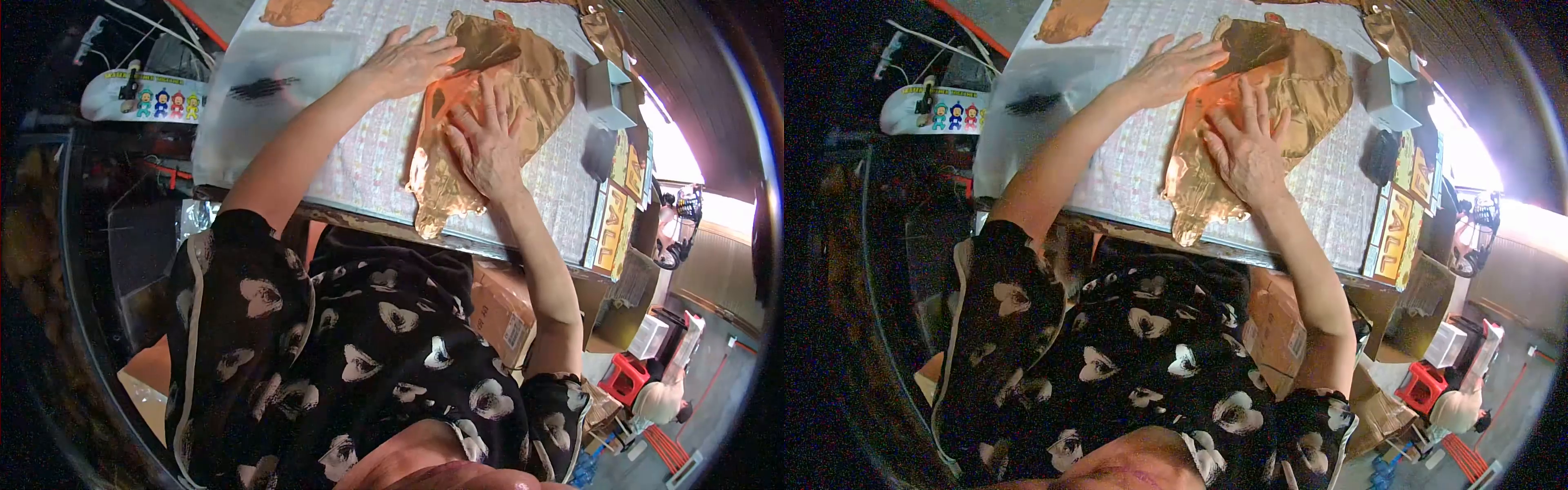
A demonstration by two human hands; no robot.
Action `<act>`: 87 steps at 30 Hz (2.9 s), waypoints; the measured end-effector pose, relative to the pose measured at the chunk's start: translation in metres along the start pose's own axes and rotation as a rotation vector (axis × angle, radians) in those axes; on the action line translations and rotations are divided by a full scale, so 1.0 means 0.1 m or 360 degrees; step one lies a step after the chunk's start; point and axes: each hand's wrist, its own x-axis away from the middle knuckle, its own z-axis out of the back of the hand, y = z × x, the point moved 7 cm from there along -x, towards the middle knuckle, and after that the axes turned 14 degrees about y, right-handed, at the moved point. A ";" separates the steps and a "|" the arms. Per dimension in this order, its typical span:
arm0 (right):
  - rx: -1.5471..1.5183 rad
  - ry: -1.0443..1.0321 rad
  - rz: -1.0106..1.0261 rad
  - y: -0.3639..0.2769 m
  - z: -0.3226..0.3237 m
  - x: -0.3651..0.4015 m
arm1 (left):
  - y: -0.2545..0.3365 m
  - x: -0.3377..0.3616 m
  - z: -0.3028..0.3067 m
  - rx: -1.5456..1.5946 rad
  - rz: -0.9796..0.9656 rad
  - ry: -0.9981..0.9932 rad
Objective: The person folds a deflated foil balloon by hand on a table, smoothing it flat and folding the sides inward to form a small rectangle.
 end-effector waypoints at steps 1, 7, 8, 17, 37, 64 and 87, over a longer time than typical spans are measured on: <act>-0.0042 -0.0059 0.0067 -0.04 -0.01 0.02 | 0.00 0.00 0.00 -0.0031 -0.0010 0.0006; -0.0113 -0.0180 0.0285 -0.28 0.07 0.13 | 0.02 -0.02 0.00 -0.0118 -0.0050 -0.0041; -0.0129 -0.0174 0.0309 -0.30 0.06 0.16 | 0.02 -0.01 -0.02 -0.0149 -0.0074 -0.0055; -0.0172 -0.0266 0.0337 -0.40 0.07 0.27 | 0.08 0.02 0.01 -0.0213 -0.0027 -0.0099; -0.0484 -0.0528 0.0364 -0.55 0.14 0.45 | 0.25 0.00 0.16 -0.0298 0.0023 -0.0204; 0.0193 -0.0112 0.0046 0.55 -0.37 -0.25 | 0.26 0.03 0.17 -0.0215 0.0053 -0.0210; 0.0113 -0.0154 -0.0101 0.60 -0.41 -0.21 | 0.69 0.43 0.75 0.0059 -0.0238 -0.0406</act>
